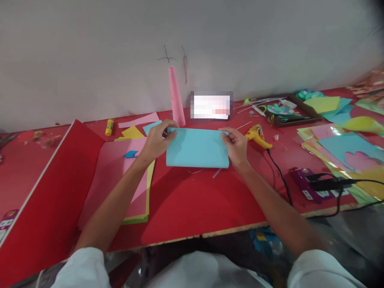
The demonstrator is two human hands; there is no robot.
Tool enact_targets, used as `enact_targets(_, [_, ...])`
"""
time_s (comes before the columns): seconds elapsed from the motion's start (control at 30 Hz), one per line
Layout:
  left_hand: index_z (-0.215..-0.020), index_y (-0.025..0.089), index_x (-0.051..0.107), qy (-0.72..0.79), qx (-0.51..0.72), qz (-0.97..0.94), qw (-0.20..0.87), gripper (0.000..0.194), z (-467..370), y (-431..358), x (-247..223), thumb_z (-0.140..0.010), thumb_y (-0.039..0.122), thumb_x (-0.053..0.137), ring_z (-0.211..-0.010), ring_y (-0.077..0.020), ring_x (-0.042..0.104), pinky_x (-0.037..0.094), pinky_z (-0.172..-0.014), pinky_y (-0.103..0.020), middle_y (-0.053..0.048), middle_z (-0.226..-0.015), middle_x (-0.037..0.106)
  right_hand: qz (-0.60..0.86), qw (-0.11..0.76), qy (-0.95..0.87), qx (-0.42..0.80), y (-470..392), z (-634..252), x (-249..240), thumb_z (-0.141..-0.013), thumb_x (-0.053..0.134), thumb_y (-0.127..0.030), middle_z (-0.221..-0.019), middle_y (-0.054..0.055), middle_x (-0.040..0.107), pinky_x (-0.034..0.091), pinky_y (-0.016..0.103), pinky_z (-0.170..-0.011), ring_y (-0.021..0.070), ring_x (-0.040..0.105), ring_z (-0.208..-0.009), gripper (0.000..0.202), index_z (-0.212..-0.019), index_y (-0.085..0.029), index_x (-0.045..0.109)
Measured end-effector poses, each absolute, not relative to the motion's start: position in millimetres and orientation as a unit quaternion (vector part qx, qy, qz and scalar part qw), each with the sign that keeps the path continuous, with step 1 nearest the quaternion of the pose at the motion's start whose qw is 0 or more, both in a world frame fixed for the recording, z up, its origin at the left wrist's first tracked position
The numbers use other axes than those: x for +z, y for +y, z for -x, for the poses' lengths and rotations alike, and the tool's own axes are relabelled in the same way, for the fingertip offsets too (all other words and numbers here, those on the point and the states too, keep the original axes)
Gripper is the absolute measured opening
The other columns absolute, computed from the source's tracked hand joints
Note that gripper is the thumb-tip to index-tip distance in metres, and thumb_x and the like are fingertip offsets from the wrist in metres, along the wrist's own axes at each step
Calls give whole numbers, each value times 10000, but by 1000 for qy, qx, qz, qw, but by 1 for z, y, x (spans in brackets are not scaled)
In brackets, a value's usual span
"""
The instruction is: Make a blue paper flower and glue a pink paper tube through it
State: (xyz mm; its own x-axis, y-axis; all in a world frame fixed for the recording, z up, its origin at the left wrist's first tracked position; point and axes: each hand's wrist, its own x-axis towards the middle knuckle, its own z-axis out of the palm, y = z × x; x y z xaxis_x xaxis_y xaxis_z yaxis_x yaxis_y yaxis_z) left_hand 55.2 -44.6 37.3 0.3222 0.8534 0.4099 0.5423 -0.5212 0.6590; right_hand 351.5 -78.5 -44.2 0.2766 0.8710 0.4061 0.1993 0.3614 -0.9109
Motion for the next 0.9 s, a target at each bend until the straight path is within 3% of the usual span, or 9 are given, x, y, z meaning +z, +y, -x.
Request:
enact_targets(0.53, [-1016,232,725,446,381,-788,187,128,-56,-45,39,-953,291,629,-803,-165,640,515,-718,-311,-37,-987,773,490,626,-543,271,-79,-353,-43,-930,733,-380,-847,15,761,444,307,-569,151,581,-635,164,-1025,-268,806])
enact_targets(0.77, [-1096,237,750,452,382,-784,186,189,-54,-44,39,-935,276,658,-850,-172,668,531,-751,-310,-42,-1044,788,495,620,-542,277,-81,-353,-43,-957,714,-357,-565,-71,474,341,302,-491,145,383,-496,335,-1284,-305,765])
enact_targets(0.9, [-954,220,719,455,385,-782,185,79,-53,-43,38,-919,255,657,-794,-160,631,488,-724,-305,-25,-913,750,511,613,-539,270,-79,-353,-47,-942,727,-423,-699,-17,650,396,294,-528,146,516,-573,224,-1076,-252,779])
